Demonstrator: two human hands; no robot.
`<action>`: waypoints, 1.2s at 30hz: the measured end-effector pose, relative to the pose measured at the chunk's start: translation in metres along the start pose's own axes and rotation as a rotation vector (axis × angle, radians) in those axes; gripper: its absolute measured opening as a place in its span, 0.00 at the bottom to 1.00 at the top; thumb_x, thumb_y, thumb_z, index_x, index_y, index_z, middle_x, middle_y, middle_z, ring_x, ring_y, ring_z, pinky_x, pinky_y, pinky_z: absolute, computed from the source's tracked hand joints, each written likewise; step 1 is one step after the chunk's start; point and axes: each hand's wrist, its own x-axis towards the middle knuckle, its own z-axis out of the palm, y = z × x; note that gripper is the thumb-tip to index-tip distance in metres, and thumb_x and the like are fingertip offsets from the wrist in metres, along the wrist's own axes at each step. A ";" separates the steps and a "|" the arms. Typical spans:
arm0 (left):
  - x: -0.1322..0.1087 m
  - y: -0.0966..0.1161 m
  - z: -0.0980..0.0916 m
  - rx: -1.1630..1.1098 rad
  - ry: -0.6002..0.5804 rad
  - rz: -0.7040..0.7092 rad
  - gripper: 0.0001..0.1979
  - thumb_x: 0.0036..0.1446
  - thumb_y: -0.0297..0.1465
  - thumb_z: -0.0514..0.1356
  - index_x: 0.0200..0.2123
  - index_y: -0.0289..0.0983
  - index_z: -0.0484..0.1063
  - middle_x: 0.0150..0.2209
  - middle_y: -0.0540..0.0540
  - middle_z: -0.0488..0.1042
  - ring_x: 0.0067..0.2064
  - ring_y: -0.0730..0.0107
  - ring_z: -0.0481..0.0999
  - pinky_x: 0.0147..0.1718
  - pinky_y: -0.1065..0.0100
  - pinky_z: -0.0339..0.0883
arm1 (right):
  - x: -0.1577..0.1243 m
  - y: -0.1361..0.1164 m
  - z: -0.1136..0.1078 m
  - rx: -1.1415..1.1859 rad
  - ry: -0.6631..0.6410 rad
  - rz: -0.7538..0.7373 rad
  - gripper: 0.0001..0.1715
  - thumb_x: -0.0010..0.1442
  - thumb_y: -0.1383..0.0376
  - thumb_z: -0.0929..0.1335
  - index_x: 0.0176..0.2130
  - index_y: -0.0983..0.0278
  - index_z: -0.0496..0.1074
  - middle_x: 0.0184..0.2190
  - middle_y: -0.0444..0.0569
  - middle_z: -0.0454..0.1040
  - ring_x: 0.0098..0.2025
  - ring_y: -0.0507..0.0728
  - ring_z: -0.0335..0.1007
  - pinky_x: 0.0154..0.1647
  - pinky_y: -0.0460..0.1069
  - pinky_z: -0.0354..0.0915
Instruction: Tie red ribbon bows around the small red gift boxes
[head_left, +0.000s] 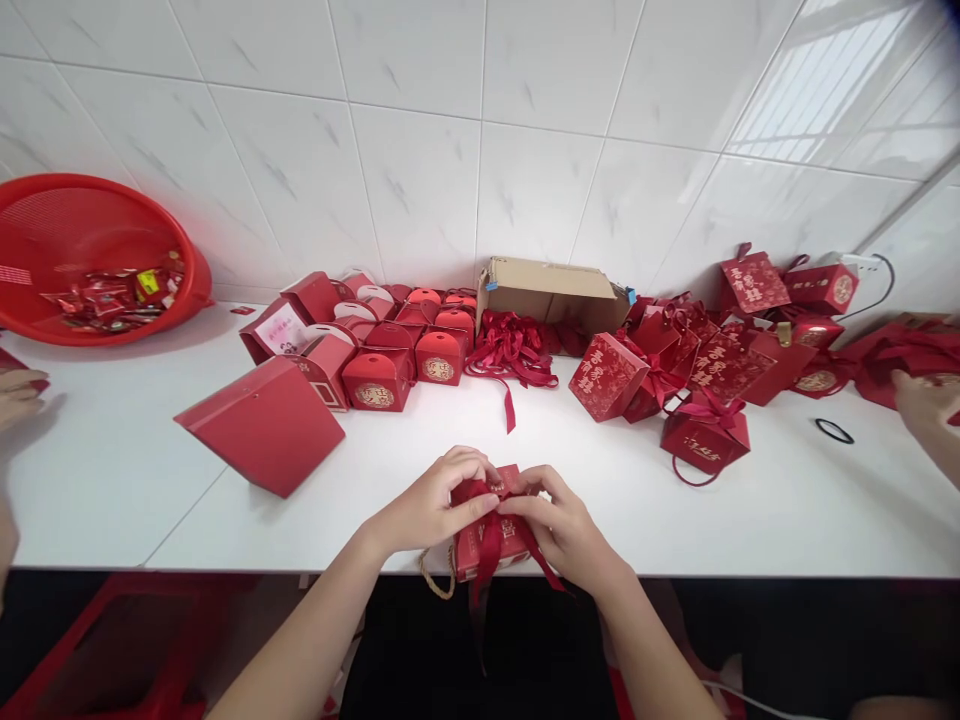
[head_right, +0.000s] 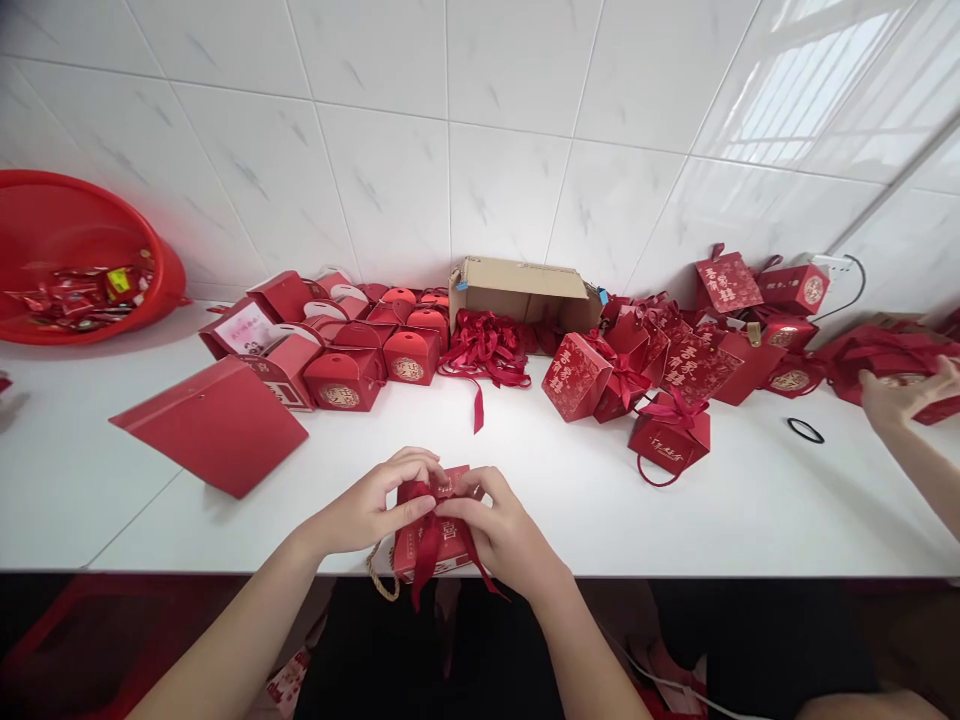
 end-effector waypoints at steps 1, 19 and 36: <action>0.000 0.001 0.002 -0.011 0.031 -0.012 0.09 0.59 0.35 0.56 0.28 0.39 0.66 0.41 0.45 0.72 0.49 0.64 0.68 0.50 0.63 0.62 | -0.001 0.000 0.000 0.005 0.025 0.023 0.21 0.62 0.75 0.60 0.48 0.56 0.70 0.43 0.51 0.63 0.45 0.55 0.64 0.44 0.52 0.69; -0.002 -0.008 0.026 -0.177 0.238 -0.147 0.04 0.52 0.30 0.61 0.29 0.37 0.69 0.39 0.45 0.73 0.44 0.65 0.72 0.47 0.63 0.65 | 0.001 0.001 -0.003 0.071 0.102 0.407 0.05 0.60 0.64 0.65 0.33 0.63 0.70 0.29 0.46 0.72 0.28 0.52 0.65 0.28 0.47 0.62; -0.006 -0.018 0.032 -0.221 0.254 -0.183 0.03 0.48 0.29 0.64 0.29 0.38 0.75 0.42 0.43 0.73 0.52 0.60 0.70 0.50 0.63 0.64 | -0.005 0.011 -0.008 0.203 0.114 0.549 0.09 0.62 0.60 0.63 0.32 0.63 0.65 0.27 0.45 0.68 0.27 0.52 0.65 0.25 0.45 0.63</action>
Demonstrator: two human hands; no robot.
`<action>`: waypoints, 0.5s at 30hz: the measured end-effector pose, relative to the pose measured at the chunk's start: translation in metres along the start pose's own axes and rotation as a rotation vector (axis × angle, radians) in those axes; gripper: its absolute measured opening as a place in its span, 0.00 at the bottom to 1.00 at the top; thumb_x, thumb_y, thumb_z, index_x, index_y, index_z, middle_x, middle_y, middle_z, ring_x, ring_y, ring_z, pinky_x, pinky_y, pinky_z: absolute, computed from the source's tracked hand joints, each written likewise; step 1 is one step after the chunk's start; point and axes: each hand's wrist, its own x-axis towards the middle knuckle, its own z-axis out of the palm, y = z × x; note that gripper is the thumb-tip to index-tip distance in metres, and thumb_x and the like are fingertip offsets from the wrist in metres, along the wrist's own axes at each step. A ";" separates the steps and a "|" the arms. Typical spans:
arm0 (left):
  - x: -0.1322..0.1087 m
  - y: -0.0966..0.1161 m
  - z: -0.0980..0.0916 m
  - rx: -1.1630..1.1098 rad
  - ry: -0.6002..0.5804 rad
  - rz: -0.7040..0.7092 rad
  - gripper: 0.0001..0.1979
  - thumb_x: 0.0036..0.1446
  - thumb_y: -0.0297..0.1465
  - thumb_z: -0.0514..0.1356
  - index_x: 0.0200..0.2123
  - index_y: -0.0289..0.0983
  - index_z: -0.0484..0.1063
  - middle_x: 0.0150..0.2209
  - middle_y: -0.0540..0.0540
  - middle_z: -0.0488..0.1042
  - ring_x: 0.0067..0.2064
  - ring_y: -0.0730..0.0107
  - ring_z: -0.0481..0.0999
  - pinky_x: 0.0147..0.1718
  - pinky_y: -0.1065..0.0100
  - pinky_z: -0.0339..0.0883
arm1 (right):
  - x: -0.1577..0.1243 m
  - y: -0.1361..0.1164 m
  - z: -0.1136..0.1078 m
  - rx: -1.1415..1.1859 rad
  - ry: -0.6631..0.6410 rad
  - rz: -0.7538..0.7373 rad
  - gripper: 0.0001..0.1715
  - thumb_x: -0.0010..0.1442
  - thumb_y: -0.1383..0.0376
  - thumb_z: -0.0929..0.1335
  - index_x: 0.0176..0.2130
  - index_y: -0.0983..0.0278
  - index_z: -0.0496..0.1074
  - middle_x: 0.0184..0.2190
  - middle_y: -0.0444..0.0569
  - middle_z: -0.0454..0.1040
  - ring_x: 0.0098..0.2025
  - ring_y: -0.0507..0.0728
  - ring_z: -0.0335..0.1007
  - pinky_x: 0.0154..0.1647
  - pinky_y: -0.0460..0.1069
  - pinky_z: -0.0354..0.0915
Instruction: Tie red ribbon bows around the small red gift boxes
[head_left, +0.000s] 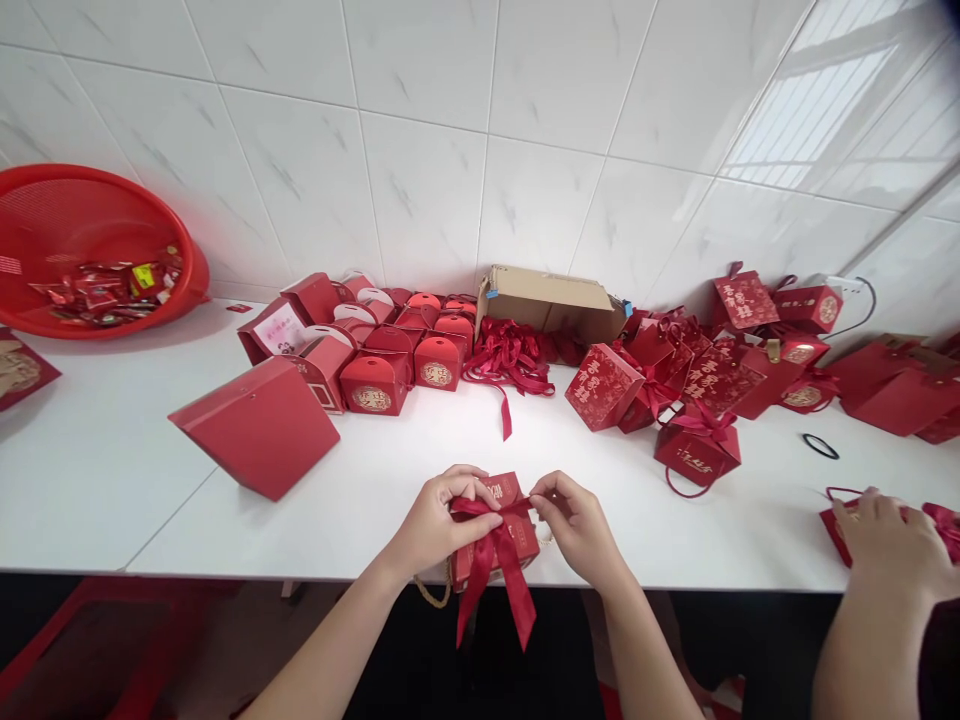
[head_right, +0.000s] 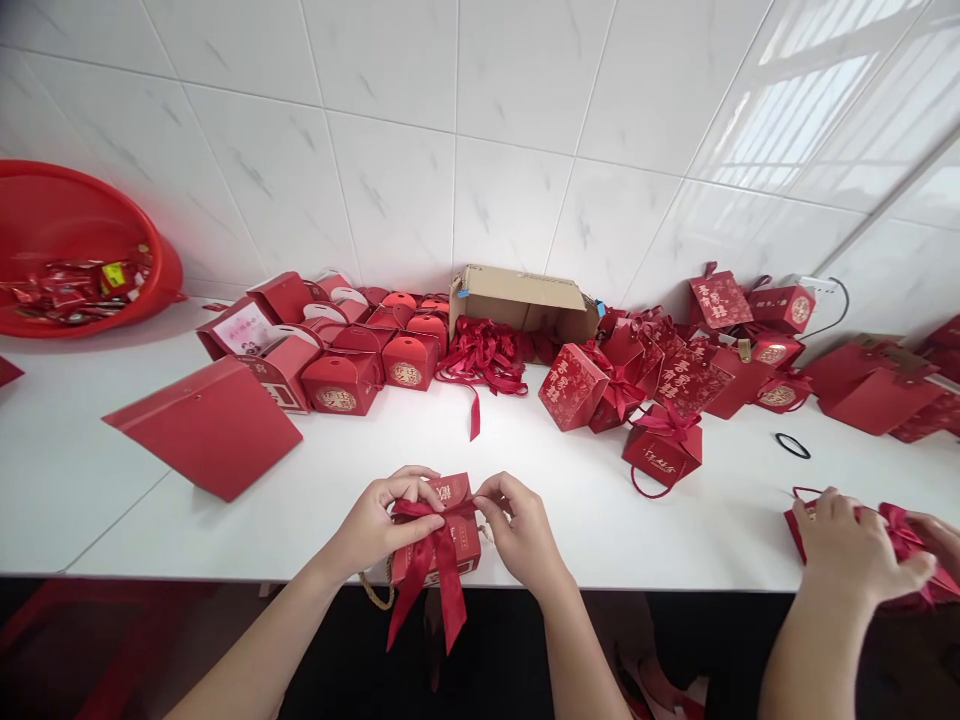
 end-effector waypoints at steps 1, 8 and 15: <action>0.000 0.000 0.000 -0.001 -0.002 0.000 0.03 0.48 0.29 0.64 0.29 0.37 0.75 0.42 0.43 0.73 0.52 0.60 0.70 0.50 0.63 0.64 | 0.000 0.000 -0.001 -0.003 0.004 -0.009 0.10 0.62 0.60 0.63 0.31 0.63 0.66 0.27 0.45 0.68 0.28 0.52 0.65 0.26 0.45 0.64; 0.001 0.003 -0.004 -0.061 -0.044 0.007 0.07 0.47 0.29 0.65 0.33 0.37 0.74 0.45 0.42 0.72 0.51 0.60 0.71 0.50 0.63 0.65 | 0.002 -0.004 -0.003 0.082 -0.004 -0.001 0.13 0.62 0.56 0.62 0.34 0.63 0.65 0.29 0.45 0.67 0.28 0.51 0.64 0.26 0.45 0.64; 0.001 0.005 0.001 -0.041 0.015 -0.050 0.08 0.51 0.35 0.63 0.30 0.36 0.73 0.43 0.43 0.73 0.46 0.62 0.73 0.49 0.61 0.64 | 0.003 -0.007 -0.003 -0.041 -0.120 0.045 0.18 0.61 0.54 0.63 0.28 0.64 0.64 0.22 0.42 0.62 0.25 0.49 0.57 0.25 0.45 0.58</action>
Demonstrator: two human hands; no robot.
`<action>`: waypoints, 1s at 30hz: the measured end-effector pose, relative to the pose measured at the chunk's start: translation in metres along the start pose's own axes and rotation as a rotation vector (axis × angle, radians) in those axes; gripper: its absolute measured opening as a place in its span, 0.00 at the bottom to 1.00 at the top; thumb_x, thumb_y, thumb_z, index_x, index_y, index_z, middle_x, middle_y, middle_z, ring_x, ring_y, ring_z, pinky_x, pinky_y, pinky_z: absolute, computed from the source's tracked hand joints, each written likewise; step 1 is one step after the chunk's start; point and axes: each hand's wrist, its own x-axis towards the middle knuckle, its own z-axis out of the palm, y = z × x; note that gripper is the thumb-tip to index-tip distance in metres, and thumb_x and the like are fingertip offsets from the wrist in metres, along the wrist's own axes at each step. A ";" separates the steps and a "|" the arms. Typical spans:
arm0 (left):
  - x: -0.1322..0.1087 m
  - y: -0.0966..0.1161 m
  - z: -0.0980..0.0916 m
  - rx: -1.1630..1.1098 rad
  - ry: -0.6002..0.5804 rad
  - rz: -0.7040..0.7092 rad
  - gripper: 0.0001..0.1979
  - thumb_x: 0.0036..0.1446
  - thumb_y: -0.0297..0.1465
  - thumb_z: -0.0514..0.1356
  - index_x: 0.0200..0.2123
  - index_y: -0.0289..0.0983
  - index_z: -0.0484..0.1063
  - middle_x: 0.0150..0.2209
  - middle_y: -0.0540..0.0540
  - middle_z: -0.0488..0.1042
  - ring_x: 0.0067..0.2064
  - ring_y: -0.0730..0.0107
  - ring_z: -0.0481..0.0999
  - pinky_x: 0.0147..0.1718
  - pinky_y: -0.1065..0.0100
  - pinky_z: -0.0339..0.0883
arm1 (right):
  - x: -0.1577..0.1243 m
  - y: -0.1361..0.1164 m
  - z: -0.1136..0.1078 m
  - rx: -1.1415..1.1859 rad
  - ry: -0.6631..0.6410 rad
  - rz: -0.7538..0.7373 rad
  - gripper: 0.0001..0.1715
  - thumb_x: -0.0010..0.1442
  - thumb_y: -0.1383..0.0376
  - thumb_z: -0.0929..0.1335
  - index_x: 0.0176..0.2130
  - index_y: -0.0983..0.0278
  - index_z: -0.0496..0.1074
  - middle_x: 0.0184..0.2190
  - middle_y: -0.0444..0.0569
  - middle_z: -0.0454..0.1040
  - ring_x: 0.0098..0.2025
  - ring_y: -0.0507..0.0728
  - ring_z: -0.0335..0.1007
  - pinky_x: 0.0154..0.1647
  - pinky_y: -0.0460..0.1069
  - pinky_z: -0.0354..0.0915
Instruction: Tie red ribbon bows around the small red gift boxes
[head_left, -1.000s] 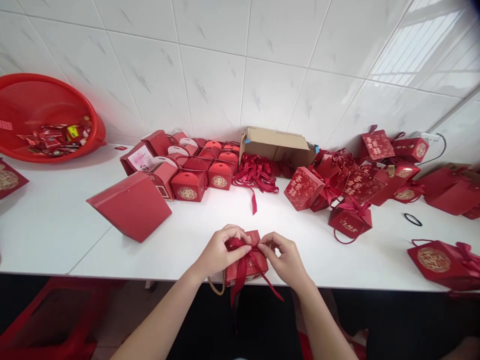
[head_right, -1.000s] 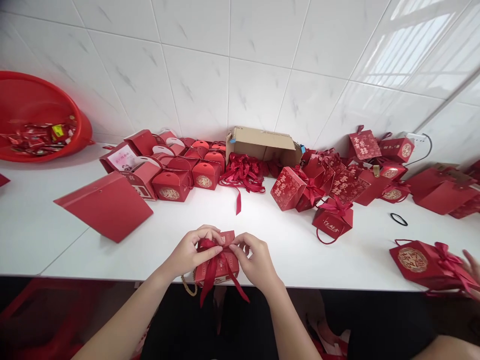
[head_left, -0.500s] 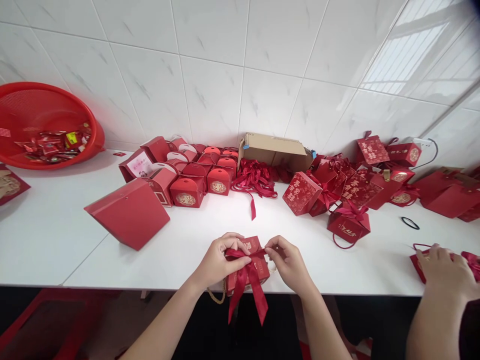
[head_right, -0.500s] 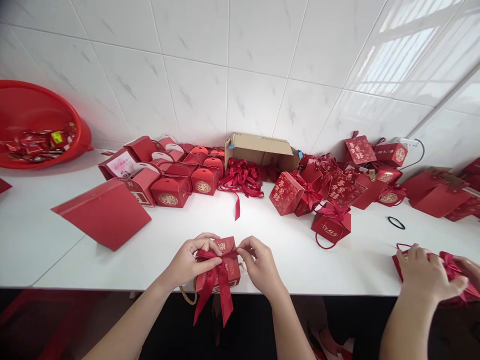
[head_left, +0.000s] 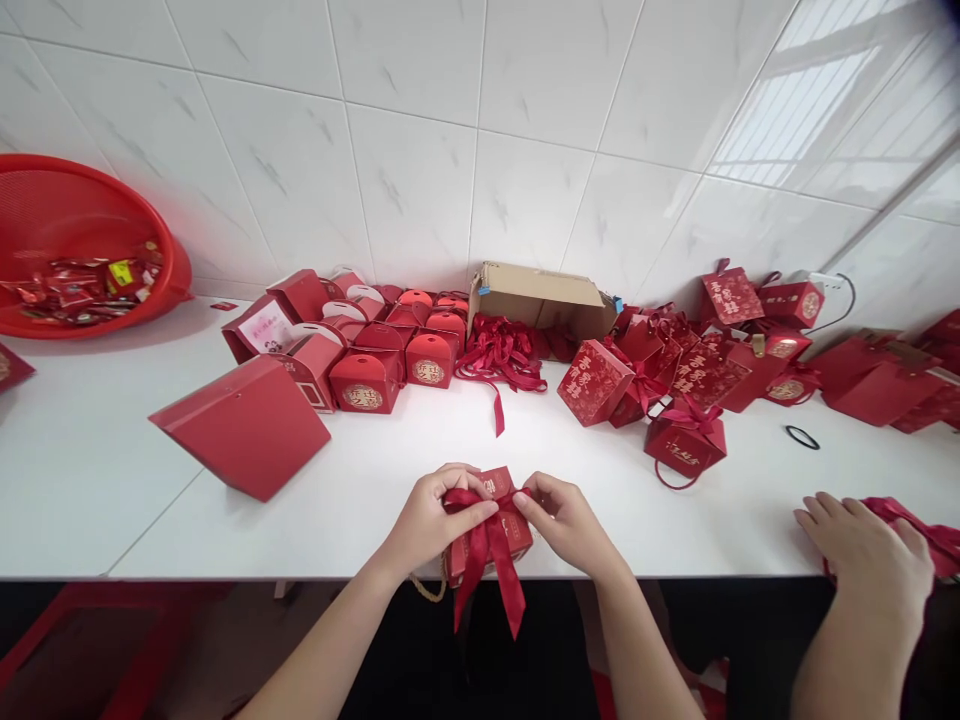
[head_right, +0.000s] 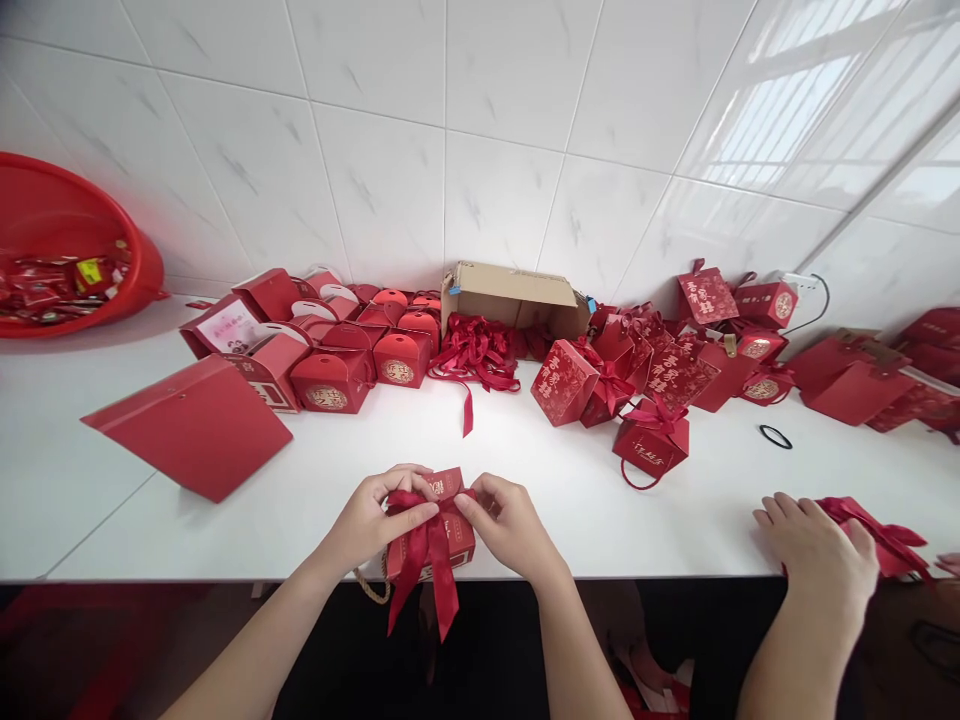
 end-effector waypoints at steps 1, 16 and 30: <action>0.000 -0.001 0.001 0.004 0.008 -0.003 0.08 0.51 0.35 0.63 0.30 0.36 0.73 0.43 0.43 0.73 0.47 0.61 0.73 0.50 0.61 0.64 | 0.000 0.000 0.000 -0.017 -0.001 -0.014 0.18 0.61 0.54 0.64 0.26 0.64 0.64 0.22 0.41 0.62 0.25 0.49 0.56 0.25 0.45 0.57; 0.003 -0.007 0.001 -0.025 0.000 0.030 0.06 0.49 0.31 0.64 0.23 0.37 0.71 0.35 0.44 0.76 0.52 0.60 0.69 0.51 0.61 0.62 | 0.003 0.008 -0.001 0.022 0.126 -0.103 0.18 0.60 0.58 0.65 0.22 0.64 0.64 0.21 0.42 0.62 0.24 0.50 0.56 0.25 0.46 0.53; 0.005 0.000 0.000 -0.085 -0.013 -0.018 0.15 0.52 0.34 0.62 0.18 0.36 0.63 0.34 0.43 0.77 0.52 0.59 0.70 0.51 0.62 0.62 | 0.000 0.009 -0.003 0.053 0.099 -0.089 0.18 0.61 0.58 0.65 0.23 0.64 0.62 0.22 0.42 0.60 0.25 0.50 0.54 0.26 0.46 0.53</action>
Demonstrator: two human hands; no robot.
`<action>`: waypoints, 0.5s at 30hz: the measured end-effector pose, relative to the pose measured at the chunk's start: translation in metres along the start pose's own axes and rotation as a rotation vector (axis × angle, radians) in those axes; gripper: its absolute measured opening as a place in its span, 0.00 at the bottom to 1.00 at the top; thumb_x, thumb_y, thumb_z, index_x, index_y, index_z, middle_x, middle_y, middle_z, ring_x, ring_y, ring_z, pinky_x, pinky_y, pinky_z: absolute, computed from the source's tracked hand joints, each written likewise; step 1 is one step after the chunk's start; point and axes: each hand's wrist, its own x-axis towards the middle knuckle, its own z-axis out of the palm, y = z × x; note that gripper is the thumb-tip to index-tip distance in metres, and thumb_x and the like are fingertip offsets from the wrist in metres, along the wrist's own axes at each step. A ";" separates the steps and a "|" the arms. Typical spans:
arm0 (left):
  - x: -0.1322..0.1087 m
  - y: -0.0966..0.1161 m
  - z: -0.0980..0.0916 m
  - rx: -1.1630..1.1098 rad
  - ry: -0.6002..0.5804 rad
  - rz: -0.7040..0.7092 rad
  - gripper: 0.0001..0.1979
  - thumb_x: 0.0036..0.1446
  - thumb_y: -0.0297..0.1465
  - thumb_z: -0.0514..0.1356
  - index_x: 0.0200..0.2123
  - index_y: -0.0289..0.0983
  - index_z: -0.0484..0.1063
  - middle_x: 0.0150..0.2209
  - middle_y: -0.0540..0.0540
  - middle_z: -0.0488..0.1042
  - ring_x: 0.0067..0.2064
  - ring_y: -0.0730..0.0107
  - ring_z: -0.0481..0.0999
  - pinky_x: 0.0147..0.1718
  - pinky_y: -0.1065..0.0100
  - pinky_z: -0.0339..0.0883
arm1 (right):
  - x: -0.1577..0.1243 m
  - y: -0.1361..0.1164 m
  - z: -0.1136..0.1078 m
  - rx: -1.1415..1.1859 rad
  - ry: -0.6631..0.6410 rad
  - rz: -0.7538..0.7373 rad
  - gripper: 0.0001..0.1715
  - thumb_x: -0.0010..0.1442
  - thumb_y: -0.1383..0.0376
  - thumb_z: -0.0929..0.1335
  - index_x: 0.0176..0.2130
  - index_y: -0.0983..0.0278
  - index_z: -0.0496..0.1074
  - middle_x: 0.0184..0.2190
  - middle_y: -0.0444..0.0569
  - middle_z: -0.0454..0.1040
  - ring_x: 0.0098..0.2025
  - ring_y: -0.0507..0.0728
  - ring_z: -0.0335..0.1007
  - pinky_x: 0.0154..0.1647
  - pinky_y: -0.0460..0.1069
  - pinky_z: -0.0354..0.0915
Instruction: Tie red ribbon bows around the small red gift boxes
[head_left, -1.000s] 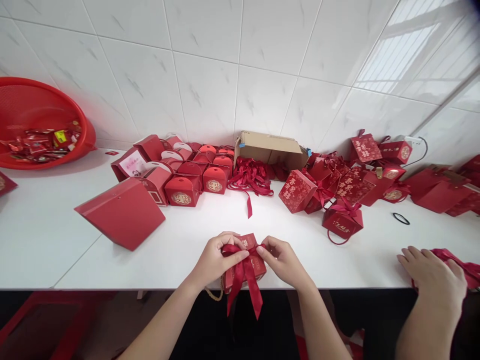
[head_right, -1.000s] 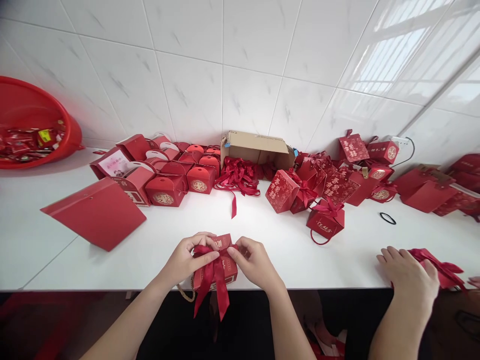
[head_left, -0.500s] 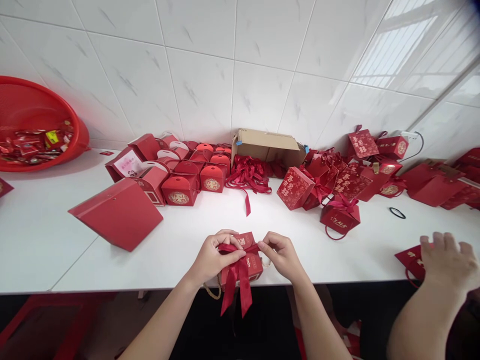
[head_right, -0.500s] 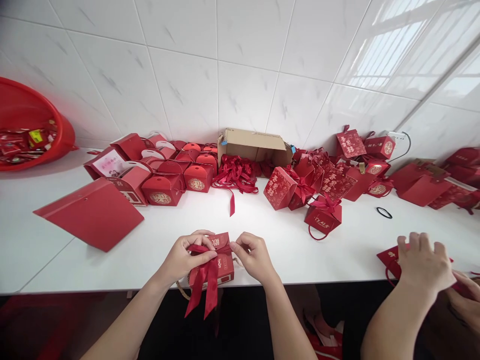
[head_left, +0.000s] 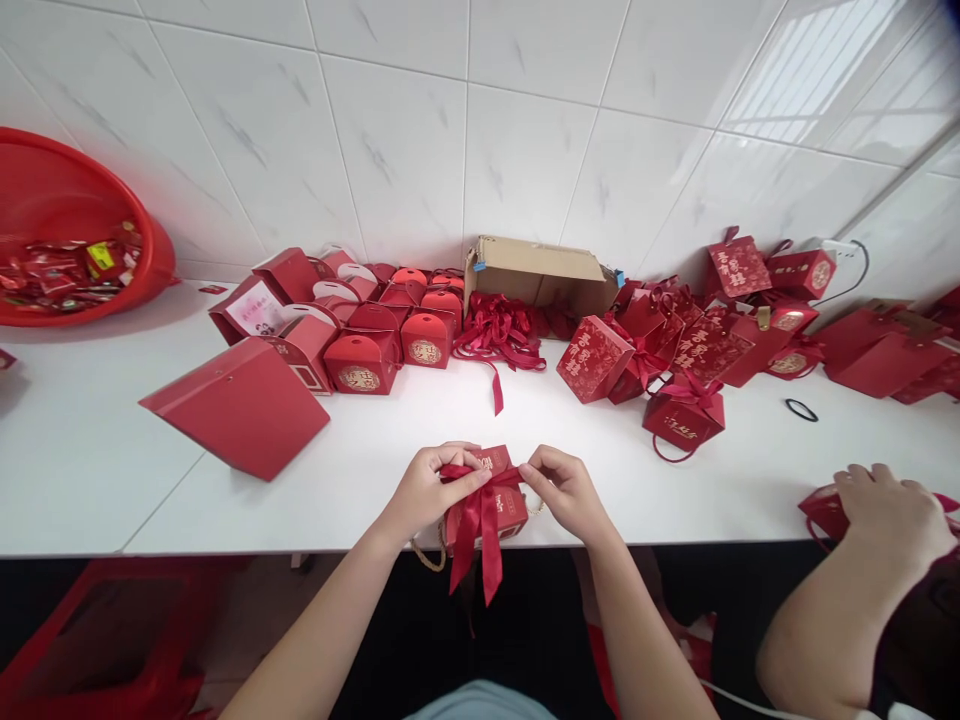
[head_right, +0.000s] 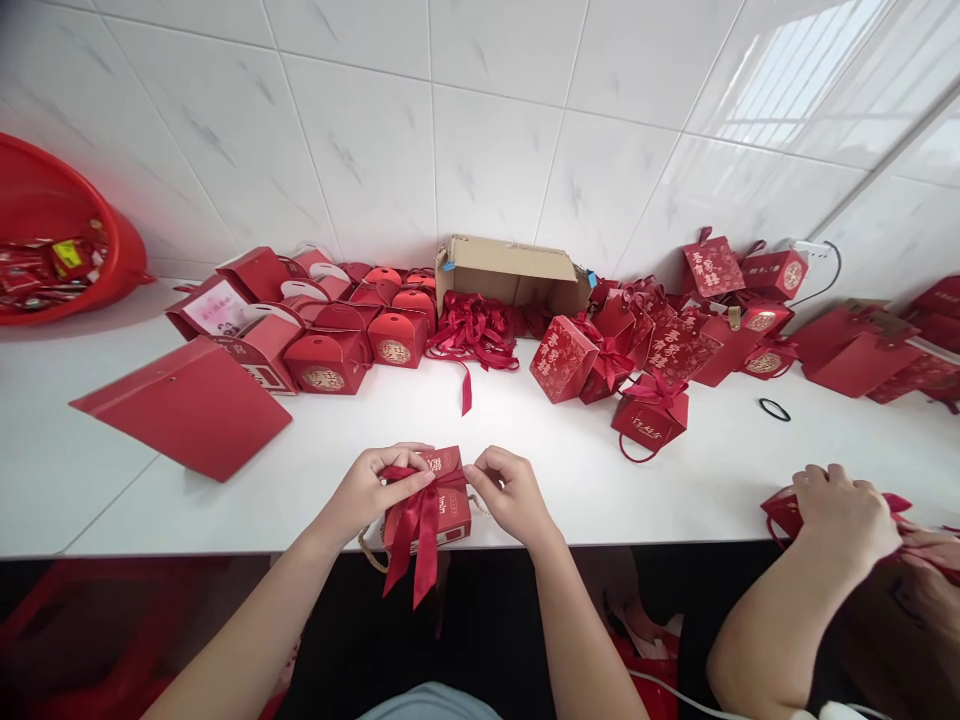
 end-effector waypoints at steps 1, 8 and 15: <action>0.000 -0.001 0.001 0.002 0.010 -0.003 0.16 0.51 0.34 0.63 0.17 0.37 0.62 0.34 0.43 0.77 0.52 0.59 0.70 0.51 0.62 0.61 | 0.000 0.000 0.000 0.000 0.004 -0.005 0.18 0.61 0.58 0.65 0.23 0.64 0.62 0.22 0.42 0.60 0.25 0.50 0.54 0.26 0.46 0.53; -0.002 -0.005 0.001 0.044 0.018 -0.010 0.08 0.48 0.32 0.65 0.22 0.36 0.70 0.36 0.42 0.77 0.52 0.58 0.70 0.51 0.61 0.61 | -0.002 0.002 0.002 -0.011 0.045 -0.041 0.18 0.60 0.60 0.65 0.22 0.64 0.63 0.21 0.42 0.61 0.24 0.49 0.54 0.25 0.46 0.52; -0.003 -0.004 0.002 0.020 0.052 -0.005 0.07 0.46 0.32 0.66 0.23 0.36 0.72 0.35 0.43 0.77 0.51 0.60 0.71 0.50 0.64 0.63 | -0.003 0.003 0.002 -0.025 0.065 -0.049 0.17 0.60 0.60 0.65 0.22 0.64 0.64 0.21 0.42 0.62 0.24 0.50 0.55 0.25 0.46 0.52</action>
